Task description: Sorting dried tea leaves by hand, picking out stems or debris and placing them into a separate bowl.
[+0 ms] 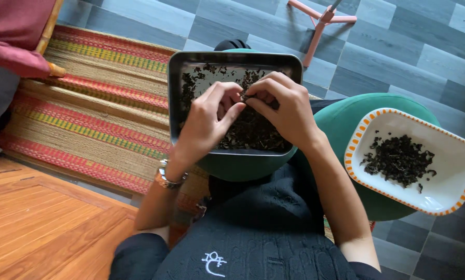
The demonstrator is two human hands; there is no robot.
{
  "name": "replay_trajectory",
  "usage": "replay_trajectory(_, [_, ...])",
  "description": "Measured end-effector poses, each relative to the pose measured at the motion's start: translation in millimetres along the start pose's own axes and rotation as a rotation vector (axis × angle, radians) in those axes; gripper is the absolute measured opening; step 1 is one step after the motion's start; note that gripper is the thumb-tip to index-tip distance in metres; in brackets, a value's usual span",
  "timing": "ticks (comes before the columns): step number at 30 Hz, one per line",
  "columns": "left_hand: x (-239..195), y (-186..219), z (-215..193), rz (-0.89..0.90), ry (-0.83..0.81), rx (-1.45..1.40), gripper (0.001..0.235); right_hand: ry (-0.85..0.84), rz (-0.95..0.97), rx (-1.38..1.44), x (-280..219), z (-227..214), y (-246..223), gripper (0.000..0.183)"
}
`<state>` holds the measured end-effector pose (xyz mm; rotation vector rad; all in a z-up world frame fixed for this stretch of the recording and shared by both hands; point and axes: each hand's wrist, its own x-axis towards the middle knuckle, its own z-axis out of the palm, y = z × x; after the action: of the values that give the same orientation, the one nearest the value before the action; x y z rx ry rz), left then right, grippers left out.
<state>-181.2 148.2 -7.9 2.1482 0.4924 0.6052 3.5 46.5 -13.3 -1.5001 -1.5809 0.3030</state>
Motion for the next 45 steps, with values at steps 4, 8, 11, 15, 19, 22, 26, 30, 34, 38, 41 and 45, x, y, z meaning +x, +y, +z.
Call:
replay_trajectory(4, [5.8, 11.9, 17.4, -0.04, 0.102, -0.179, 0.018, 0.096, 0.079, 0.014, -9.9, -0.5, 3.8, 0.012])
replay_trajectory(8, [6.3, 9.9, 26.6, -0.073, 0.127, -0.182, 0.017, 0.108, 0.125, 0.029, -12.4, -6.4, -4.7, 0.014])
replay_trajectory(11, [5.7, 10.2, 28.4, -0.093, 0.165, -0.255, 0.011, 0.163, 0.165, 0.116, -15.1, -7.8, -12.5, 0.014])
replay_trajectory(15, [6.2, 9.6, 32.3, -0.065, 0.181, -0.246, 0.014, 0.195, 0.226, 0.165, -22.6, -3.3, -9.5, 0.017])
replay_trajectory(19, [4.2, 8.2, 37.1, -0.081, 0.196, -0.268, 0.014, 0.205, 0.311, 0.308, -28.3, 1.9, -6.4, 0.02])
replay_trajectory(22, [3.9, 13.7, 34.5, -0.157, 0.212, -0.4, 0.008, 0.222, 0.388, 0.435, -27.0, 1.0, -11.3, 0.023])
replay_trajectory(26, [1.6, 7.8, 38.3, -0.222, 0.19, -0.517, 0.008, 0.245, 0.401, 0.494, -28.5, 3.3, -8.1, 0.023])
replay_trajectory(30, [-2.4, 1.0, 40.8, -0.288, 0.185, -0.642, 0.01, 0.269, 0.404, 0.542, -28.2, 1.5, -11.4, 0.02])
replay_trajectory(34, [-4.2, -3.6, 44.4, -0.295, 0.178, -0.706, 0.012, 0.266, 0.374, 0.482, -29.5, -1.8, -11.8, 0.017])
replay_trajectory(38, [-3.7, -0.6, 42.6, -0.291, 0.175, -0.693, 0.011, 0.265, 0.359, 0.418, -30.2, -7.4, -15.6, 0.015])
replay_trajectory(41, [-0.9, 4.7, 35.1, -0.252, 0.2, -0.501, 0.009, 0.266, 0.35, 0.408, -30.7, -8.0, -15.3, 0.016])
replay_trajectory(45, [-1.0, 5.4, 30.2, -0.219, 0.203, -0.329, 0.008, 0.266, 0.31, 0.336, -31.3, -7.4, -14.9, 0.014])
